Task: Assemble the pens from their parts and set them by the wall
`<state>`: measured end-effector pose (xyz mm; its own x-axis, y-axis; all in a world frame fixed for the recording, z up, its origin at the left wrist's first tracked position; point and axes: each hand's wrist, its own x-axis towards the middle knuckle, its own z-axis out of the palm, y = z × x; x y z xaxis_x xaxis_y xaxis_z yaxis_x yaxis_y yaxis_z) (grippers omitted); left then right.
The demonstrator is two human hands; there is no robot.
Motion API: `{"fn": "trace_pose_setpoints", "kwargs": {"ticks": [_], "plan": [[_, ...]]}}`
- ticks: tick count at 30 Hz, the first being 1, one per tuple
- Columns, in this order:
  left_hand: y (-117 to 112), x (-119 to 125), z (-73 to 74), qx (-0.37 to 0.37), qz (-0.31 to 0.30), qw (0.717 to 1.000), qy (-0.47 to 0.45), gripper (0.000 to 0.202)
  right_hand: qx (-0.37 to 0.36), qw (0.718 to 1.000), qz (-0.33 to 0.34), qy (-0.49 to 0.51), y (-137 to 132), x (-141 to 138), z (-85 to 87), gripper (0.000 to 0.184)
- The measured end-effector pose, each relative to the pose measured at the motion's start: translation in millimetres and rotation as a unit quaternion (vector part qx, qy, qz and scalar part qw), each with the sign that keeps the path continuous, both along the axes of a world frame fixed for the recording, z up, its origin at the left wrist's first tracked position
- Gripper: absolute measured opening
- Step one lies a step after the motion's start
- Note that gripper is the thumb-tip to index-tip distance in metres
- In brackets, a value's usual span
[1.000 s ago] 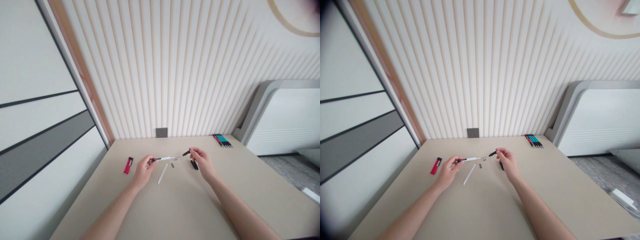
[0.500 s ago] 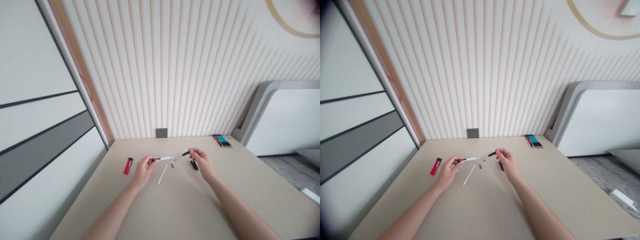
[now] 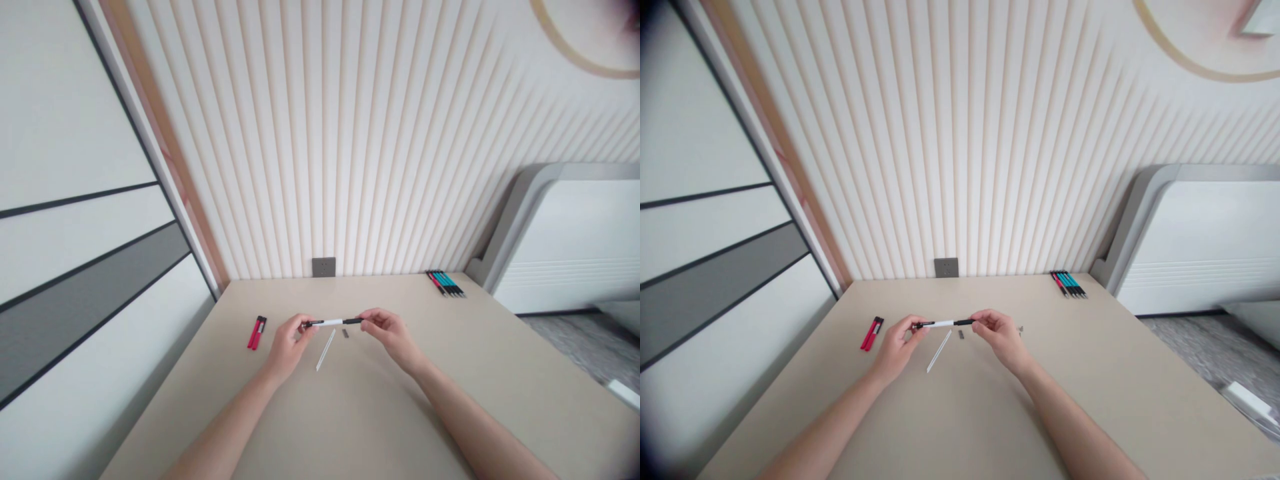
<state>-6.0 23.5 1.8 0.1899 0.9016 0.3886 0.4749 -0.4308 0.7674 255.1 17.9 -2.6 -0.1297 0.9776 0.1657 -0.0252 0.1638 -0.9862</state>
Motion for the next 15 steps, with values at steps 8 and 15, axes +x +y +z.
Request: {"fn": "trace_pose_setpoints", "kwargs": {"ticks": [8, 15], "plan": [[-1.8, -0.3, -0.8, 0.0, -0.025, 1.0, 0.013, 0.018, 0.015, 1.0, -0.005, 0.017, -0.5, -1.2, 0.0, 0.033], [-3.8, 0.4, -0.1, 0.006, -0.034, 0.999, 0.005, 0.018, 0.017, 0.993, -0.038, -0.115, -1.4, -2.2, -3.0, 0.038]]}}
